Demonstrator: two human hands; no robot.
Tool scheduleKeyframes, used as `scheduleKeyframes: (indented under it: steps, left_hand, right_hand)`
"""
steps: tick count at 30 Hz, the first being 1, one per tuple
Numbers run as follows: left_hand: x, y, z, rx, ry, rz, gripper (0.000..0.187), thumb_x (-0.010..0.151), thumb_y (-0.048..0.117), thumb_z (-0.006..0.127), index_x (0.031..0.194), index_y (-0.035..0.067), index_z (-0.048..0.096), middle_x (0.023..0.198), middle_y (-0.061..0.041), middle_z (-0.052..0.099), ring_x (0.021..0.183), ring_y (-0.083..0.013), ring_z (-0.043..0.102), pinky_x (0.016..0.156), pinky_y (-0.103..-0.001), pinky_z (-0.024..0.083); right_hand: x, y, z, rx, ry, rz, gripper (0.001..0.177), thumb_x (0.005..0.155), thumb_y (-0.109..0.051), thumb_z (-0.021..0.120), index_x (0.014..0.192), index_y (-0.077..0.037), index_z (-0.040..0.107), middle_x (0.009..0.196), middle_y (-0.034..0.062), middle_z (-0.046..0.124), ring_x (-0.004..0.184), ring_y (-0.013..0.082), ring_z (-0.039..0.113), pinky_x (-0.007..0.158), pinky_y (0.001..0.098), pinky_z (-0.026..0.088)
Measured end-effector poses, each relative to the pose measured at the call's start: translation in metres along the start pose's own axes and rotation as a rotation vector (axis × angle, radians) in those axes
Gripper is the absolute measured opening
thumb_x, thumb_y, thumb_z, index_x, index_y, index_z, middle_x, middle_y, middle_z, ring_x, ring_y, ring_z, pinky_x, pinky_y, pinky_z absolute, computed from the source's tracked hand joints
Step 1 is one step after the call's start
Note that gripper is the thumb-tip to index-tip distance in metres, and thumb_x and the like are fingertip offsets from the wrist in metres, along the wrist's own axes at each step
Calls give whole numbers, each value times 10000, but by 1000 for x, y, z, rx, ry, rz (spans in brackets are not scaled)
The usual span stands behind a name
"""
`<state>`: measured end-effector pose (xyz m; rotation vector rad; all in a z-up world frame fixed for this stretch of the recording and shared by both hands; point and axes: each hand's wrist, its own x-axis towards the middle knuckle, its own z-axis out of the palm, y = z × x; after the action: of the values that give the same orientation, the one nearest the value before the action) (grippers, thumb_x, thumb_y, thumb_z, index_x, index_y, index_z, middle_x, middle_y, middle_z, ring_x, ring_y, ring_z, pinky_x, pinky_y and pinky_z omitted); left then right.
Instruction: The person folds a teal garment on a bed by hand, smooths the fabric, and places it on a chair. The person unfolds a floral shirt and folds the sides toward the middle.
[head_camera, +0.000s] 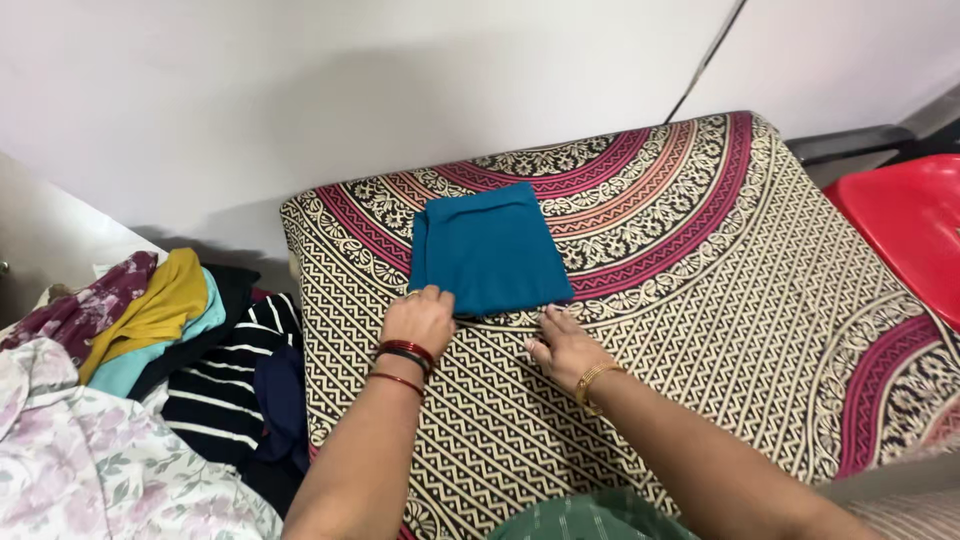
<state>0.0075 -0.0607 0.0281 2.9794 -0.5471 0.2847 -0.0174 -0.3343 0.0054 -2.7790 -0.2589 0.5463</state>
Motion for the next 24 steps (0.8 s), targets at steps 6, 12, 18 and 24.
scheduleKeyframes:
  steps: [6, 12, 18, 24]
  left_hand:
    - [-38, 92, -42, -194, 58, 89, 166, 731, 227, 725, 819, 116, 639, 836, -100, 637, 795, -308, 661, 675, -470, 544]
    - [-77, 171, -72, -451, 85, 149, 223, 753, 240, 763, 918, 120, 674, 864, -90, 634, 854, -311, 662, 725, -467, 538]
    - [-40, 185, -70, -459, 38, 33, 453, 832, 466, 746, 1130, 127, 715, 1101, -100, 727, 1075, -320, 656, 982, -536, 451]
    - [61, 233, 17, -95, -770, -233, 755, 908, 580, 693, 1521, 246, 407, 1575, -128, 405, 1498, -303, 353, 1246, -505, 278]
  right_hand:
    - [-27, -10, 4, 1596, -101, 521, 776, 957, -639, 453, 1527, -115, 405, 1500, 201, 534, 1370, 344, 539, 1115, 498, 428]
    - [-50, 13, 3, 1801, -176, 462, 467, 900, -238, 671, 1320, -44, 607, 1189, 208, 708, 1016, 356, 682, 826, 494, 569]
    - [-32, 97, -54, 1798, -22, 210, 471, 829, 1, 594, 1299, -17, 589, 1157, 201, 737, 994, 354, 741, 904, 513, 616]
    - [-62, 292, -163, 1752, 198, 152, 521, 850, -25, 626, 1361, 30, 546, 1217, 243, 707, 1028, 384, 725, 941, 532, 589]
